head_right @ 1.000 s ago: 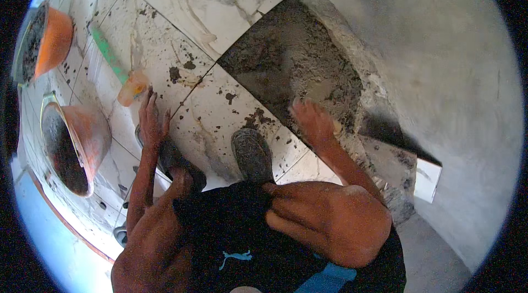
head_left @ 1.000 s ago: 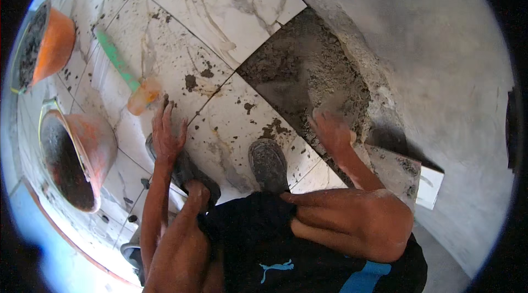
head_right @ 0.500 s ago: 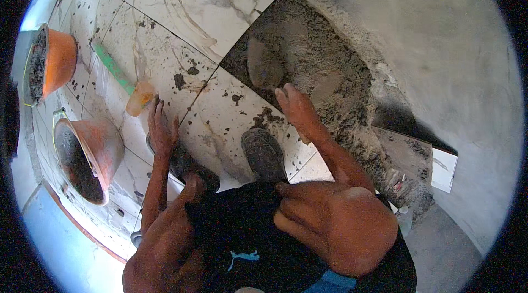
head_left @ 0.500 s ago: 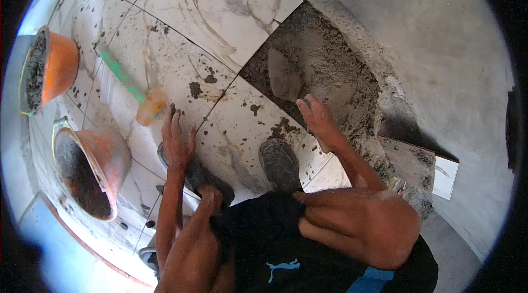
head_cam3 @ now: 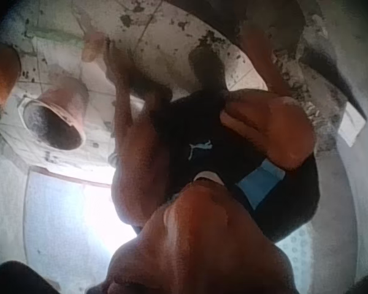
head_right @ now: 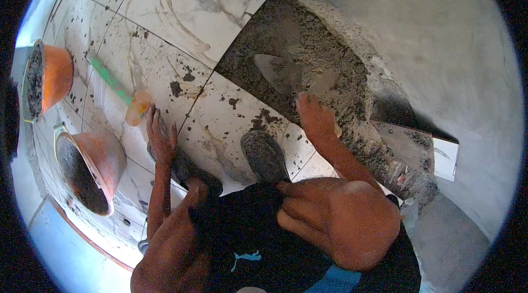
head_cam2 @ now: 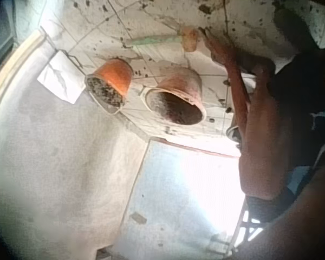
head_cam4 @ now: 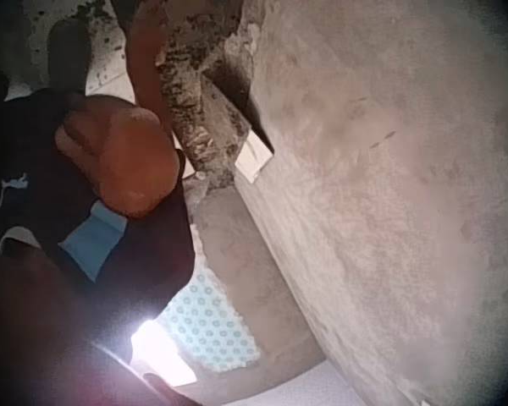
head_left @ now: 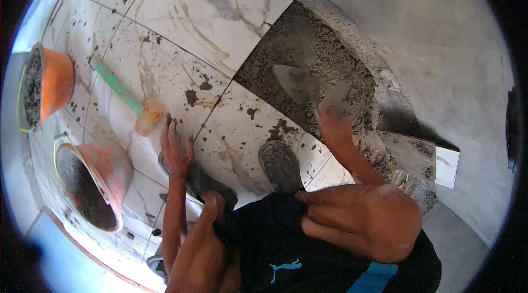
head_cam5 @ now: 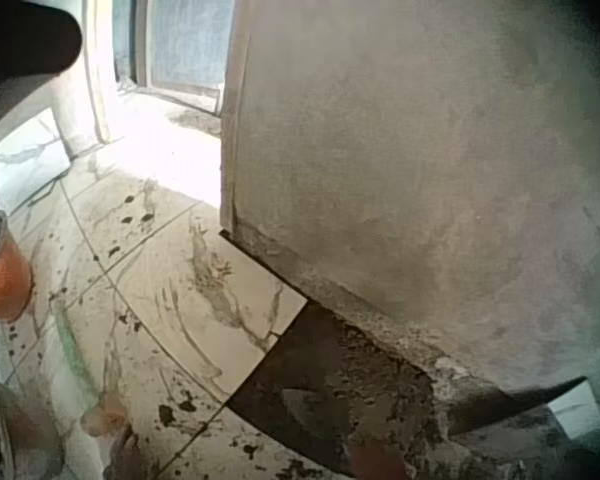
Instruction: The person removes a floor tile, spreads and levels the mortar underneath using a trowel, sets the tile back onto the floor, and taps it into place using a mallet.
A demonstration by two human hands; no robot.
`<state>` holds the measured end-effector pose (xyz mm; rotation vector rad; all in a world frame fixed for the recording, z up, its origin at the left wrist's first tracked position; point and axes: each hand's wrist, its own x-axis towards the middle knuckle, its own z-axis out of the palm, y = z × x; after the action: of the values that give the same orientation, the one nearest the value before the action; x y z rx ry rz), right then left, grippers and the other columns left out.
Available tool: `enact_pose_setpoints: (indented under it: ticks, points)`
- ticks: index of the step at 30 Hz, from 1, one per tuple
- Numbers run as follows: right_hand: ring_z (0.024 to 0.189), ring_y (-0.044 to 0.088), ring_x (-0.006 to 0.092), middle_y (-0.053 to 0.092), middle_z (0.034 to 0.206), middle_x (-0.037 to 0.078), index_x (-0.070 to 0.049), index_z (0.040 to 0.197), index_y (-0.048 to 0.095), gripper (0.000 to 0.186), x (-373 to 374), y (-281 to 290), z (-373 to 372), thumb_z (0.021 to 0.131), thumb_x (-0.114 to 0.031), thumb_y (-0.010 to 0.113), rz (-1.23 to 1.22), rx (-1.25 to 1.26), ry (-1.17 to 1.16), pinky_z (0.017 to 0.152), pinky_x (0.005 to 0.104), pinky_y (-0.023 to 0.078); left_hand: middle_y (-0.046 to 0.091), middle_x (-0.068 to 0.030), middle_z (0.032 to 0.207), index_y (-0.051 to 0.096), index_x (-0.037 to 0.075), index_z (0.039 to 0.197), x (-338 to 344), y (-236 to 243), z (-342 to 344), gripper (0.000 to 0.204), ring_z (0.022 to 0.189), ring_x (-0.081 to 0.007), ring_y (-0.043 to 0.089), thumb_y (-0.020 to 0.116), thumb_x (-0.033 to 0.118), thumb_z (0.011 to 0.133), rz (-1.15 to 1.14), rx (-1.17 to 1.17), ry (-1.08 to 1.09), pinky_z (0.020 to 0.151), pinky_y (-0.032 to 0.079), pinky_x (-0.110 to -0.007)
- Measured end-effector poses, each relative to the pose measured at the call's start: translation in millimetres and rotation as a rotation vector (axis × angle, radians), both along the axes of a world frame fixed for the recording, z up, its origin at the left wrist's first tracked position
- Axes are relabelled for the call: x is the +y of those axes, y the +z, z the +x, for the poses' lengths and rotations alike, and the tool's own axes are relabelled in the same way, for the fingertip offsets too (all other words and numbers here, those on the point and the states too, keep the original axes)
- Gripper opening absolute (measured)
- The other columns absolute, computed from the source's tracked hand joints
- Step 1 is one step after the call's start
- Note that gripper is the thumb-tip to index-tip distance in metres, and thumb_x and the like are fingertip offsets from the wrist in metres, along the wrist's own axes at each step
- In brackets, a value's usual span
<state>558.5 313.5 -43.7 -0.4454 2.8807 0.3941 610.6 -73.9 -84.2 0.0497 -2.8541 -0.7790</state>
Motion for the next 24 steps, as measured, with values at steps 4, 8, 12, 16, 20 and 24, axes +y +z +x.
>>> enact_pose_setpoints:
  ticks: [4,8,12,16,20,24]
  points:
    - [0.063,0.062,0.0271,0.059,0.084,0.011,-0.009,0.098,0.049,0.026,-14.7,8.9,28.7,0.087,-0.032,0.05,-0.049,0.038,-0.236,0.045,0.0365,0.049,0.039,-0.02,0.132,0.04,0.001,0.124,-16.7,16.6,15.5,0.054,0.12,-0.0348,0.039,0.064,0.009,0.076,-0.046,-0.012,0.024,0.099,0.032,-0.042]
    - [0.065,0.06,0.0295,0.058,0.082,0.014,-0.006,0.104,0.046,0.031,-32.8,8.8,32.0,0.089,-0.033,0.048,-0.21,-0.007,-0.468,0.048,0.0423,0.047,0.039,-0.0208,0.131,0.039,0.0,0.125,10.1,-3.6,-5.1,0.054,0.12,-0.0358,0.038,0.062,0.009,0.077,0.005,-0.027,-0.062,0.1,0.032,-0.042]
    - [0.063,0.061,0.0284,0.058,0.083,0.014,-0.005,0.102,0.046,0.032,-44.8,-23.0,15.1,0.088,-0.033,0.049,-0.299,0.05,-0.229,0.048,0.0398,0.049,0.039,-0.0221,0.131,0.039,-0.001,0.125,0.5,-3.0,4.1,0.053,0.121,-0.0365,0.037,0.061,0.008,0.078,0.036,0.036,-0.082,0.101,0.031,-0.042]
    - [0.056,0.061,0.0274,0.059,0.076,0.015,-0.002,0.108,0.047,0.035,3.8,-13.9,18.0,0.088,-0.031,0.049,-0.179,-0.118,-0.497,0.045,0.0369,0.049,0.038,-0.0226,0.131,0.039,-0.001,0.125,-4.1,2.2,4.1,0.053,0.122,-0.0368,0.037,0.06,0.007,0.077,-0.01,0.011,-0.056,0.101,0.03,-0.043]
    - [0.057,0.061,0.031,0.059,0.067,0.017,0.0,0.107,0.048,0.039,30.7,3.1,14.7,0.09,-0.035,0.045,-0.405,-0.121,-0.696,0.049,0.0429,0.049,0.038,-0.0228,0.131,0.038,-0.001,0.125,3.5,4.4,-1.6,0.052,0.122,-0.037,0.036,0.06,0.008,0.078,0.01,-0.011,-0.09,0.102,0.029,-0.044]
    - [0.059,0.061,0.032,0.06,0.067,0.018,0.001,0.106,0.048,0.041,30.2,-9.3,34.0,0.09,-0.037,0.045,-0.461,-0.212,-0.451,0.052,0.0475,0.048,0.037,-0.0225,0.132,0.039,-0.002,0.124,2.6,-4.7,-1.3,0.05,0.123,-0.037,0.035,0.058,0.01,0.079,0.043,0.012,-0.099,0.102,0.028,-0.043]
